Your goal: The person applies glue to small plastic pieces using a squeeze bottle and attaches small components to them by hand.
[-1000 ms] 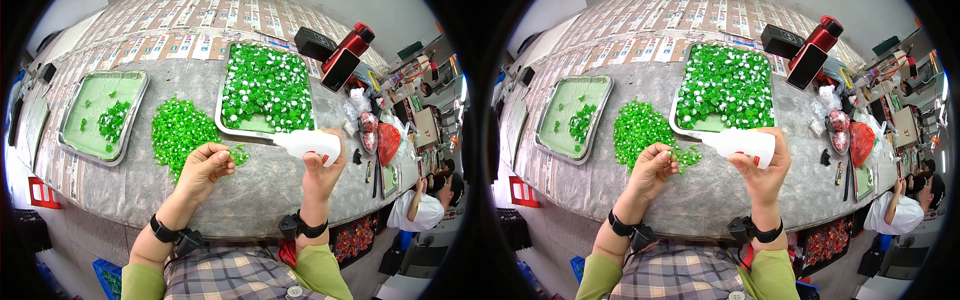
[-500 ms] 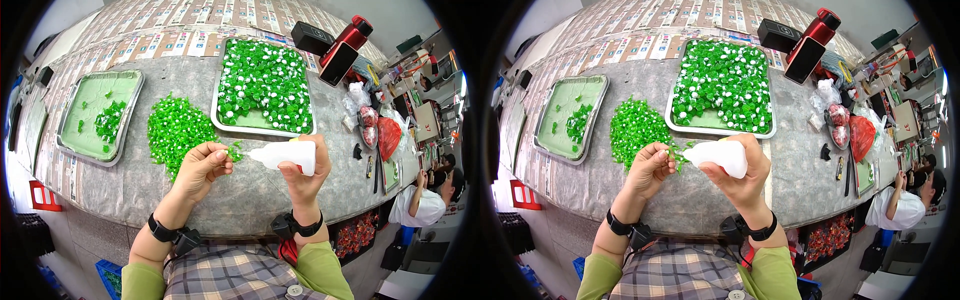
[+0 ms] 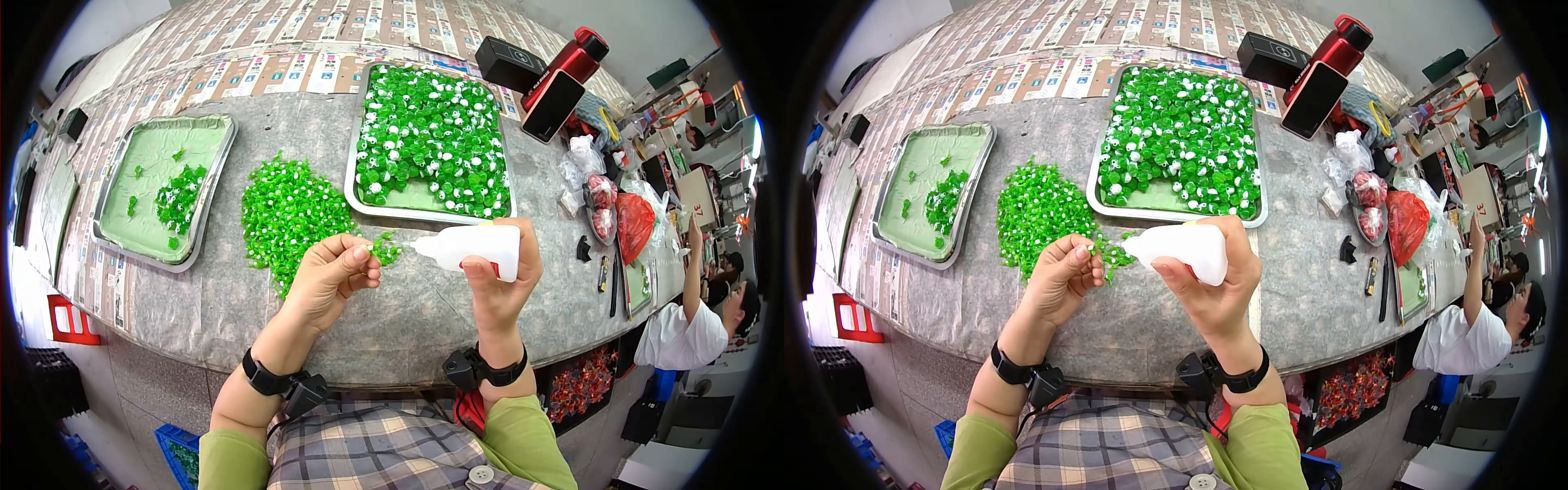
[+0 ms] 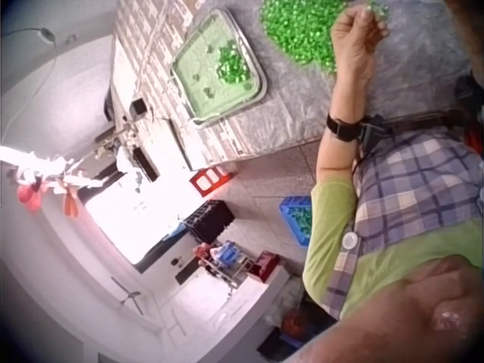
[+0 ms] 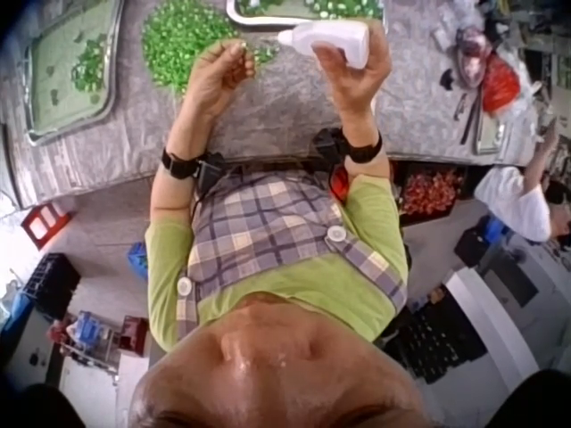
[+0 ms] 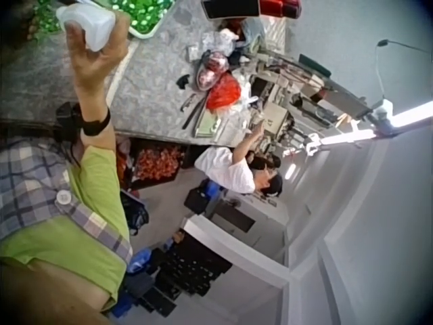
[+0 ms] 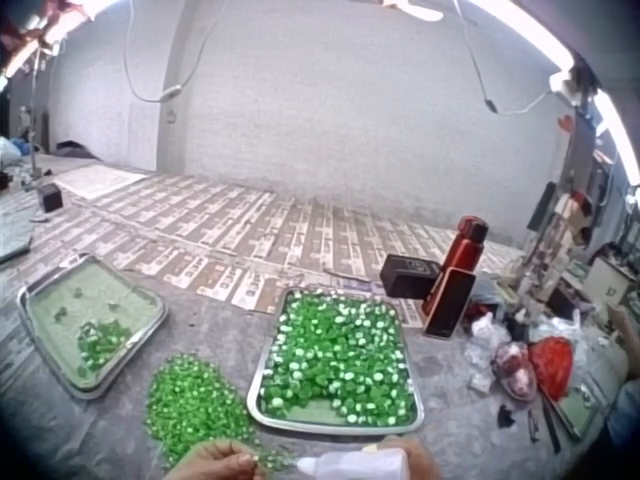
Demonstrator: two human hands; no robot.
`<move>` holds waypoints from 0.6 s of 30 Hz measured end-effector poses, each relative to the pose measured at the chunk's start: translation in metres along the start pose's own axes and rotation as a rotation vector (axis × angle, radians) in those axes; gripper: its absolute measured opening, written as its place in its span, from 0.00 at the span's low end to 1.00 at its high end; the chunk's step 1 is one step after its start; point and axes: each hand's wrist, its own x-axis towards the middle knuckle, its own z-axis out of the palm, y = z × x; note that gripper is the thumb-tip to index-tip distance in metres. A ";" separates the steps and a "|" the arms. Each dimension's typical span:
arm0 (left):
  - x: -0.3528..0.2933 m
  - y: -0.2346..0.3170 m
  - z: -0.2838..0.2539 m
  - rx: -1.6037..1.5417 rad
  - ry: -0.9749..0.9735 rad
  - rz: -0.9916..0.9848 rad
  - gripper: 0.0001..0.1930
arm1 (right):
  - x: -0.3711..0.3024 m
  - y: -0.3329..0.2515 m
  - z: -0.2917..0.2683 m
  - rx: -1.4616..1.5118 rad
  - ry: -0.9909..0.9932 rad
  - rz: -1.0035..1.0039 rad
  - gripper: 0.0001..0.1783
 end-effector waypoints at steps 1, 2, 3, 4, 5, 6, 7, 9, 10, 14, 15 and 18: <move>0.000 0.000 0.000 0.000 0.000 0.000 0.06 | 0.001 0.000 0.000 0.000 0.000 0.000 0.21; 0.000 0.000 0.000 0.002 -0.001 -0.002 0.06 | 0.001 0.000 0.000 -0.026 -0.009 -0.022 0.21; 0.000 0.000 0.000 0.004 -0.002 -0.004 0.06 | 0.002 0.000 0.000 -0.052 -0.018 -0.044 0.21; 0.000 0.001 0.000 0.004 -0.002 -0.004 0.06 | 0.002 0.000 0.000 -0.051 -0.018 -0.044 0.21; 0.000 0.001 -0.001 -0.009 -0.013 -0.005 0.06 | 0.001 0.000 0.001 -0.044 -0.020 -0.020 0.21; 0.000 0.001 -0.001 -0.022 -0.025 -0.005 0.06 | 0.001 0.000 0.001 -0.037 -0.023 0.003 0.20; 0.000 0.001 -0.001 -0.022 -0.025 -0.005 0.06 | 0.001 0.000 0.001 -0.037 -0.023 0.002 0.20; -0.001 0.001 -0.001 -0.015 -0.025 0.011 0.06 | 0.000 0.001 0.001 0.031 0.038 -0.038 0.20; -0.001 0.000 0.000 -0.015 -0.025 0.011 0.06 | 0.000 0.001 0.000 0.031 0.037 -0.038 0.20; -0.002 -0.001 0.001 0.084 0.062 0.147 0.07 | 0.000 0.001 -0.001 0.001 0.009 -0.038 0.19; -0.002 -0.001 0.001 0.095 0.066 0.171 0.07 | 0.000 0.001 -0.001 -0.009 -0.003 -0.020 0.19; -0.001 -0.001 0.001 0.097 0.061 0.184 0.08 | -0.001 0.001 0.001 0.063 -0.009 0.028 0.18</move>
